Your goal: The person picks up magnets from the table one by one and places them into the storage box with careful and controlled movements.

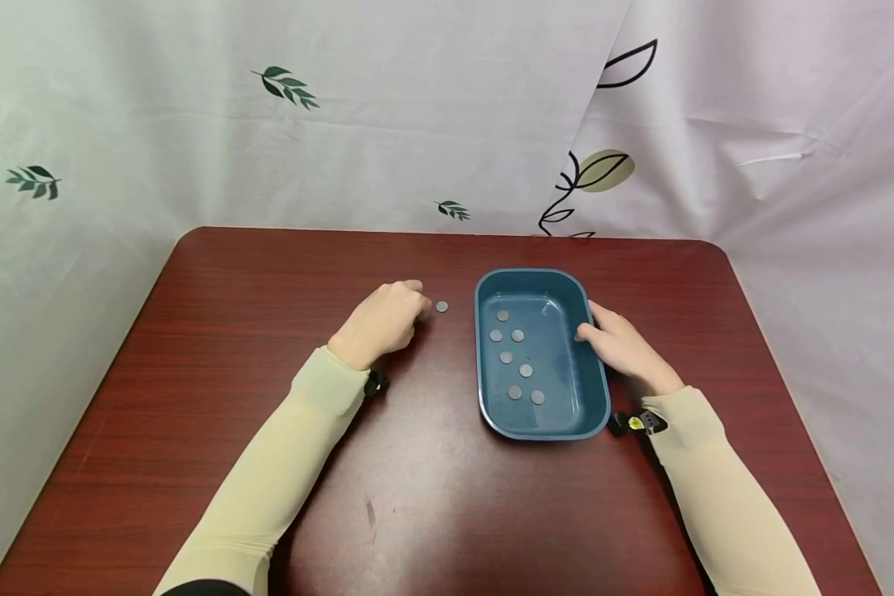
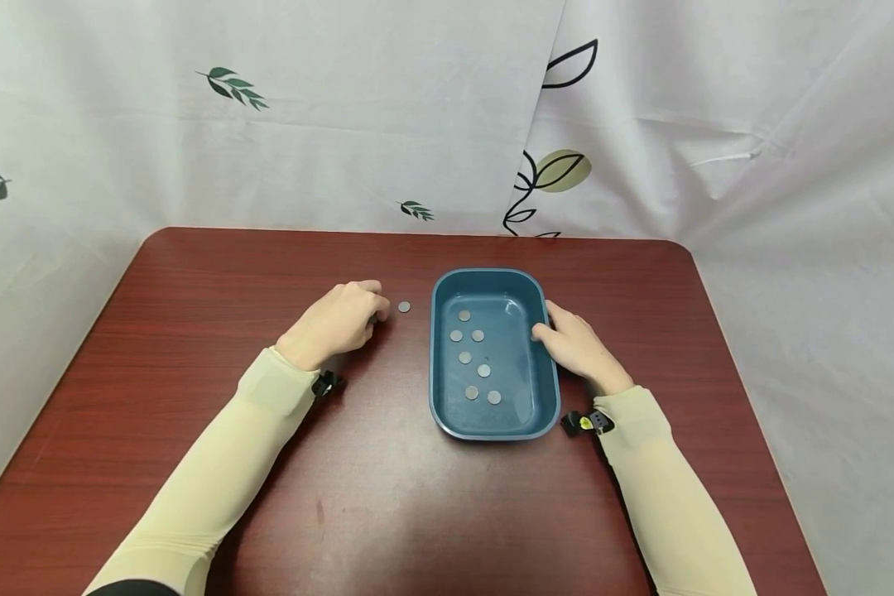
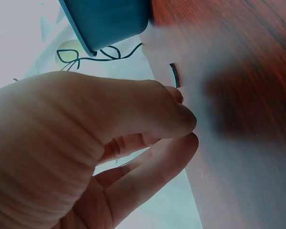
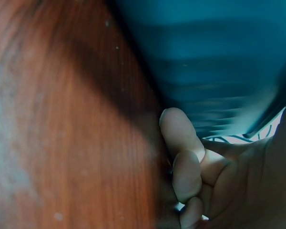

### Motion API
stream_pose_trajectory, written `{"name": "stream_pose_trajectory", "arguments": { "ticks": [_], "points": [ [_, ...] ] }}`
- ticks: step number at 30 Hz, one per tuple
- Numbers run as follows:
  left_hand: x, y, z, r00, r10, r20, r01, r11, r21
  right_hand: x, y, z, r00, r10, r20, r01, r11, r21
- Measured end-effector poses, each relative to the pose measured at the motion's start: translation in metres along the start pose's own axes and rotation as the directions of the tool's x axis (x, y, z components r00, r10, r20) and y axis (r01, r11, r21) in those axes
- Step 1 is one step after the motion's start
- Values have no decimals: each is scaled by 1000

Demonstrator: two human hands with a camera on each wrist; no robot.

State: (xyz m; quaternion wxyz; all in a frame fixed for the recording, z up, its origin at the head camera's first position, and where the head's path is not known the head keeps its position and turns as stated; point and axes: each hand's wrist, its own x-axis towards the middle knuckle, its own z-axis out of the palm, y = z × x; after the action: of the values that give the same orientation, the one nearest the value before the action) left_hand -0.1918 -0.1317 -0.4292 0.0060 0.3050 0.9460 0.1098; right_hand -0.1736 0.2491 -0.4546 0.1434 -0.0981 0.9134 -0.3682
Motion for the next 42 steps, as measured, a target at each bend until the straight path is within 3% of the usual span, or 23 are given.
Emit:
{"name": "stream_pose_trajectory", "arguments": {
  "ticks": [11,24,32,42],
  "points": [
    [-1,4,-4,1000,-1,10,1,1000,-8,-1,1,0,1000,-1,1,1,1000,13],
    [-2,10,-14,997,51,-64,-43,993,113,-1,0,0,1000,-1,-3,1,1000,10],
    [0,20,-23,992,87,-87,-83,995,51,0,0,0,1000,20,5,-20,1000,16],
    [4,37,-30,981,149,-127,-141,988,70,1,0,0,1000,24,8,-24,1000,17]
  ]
}}
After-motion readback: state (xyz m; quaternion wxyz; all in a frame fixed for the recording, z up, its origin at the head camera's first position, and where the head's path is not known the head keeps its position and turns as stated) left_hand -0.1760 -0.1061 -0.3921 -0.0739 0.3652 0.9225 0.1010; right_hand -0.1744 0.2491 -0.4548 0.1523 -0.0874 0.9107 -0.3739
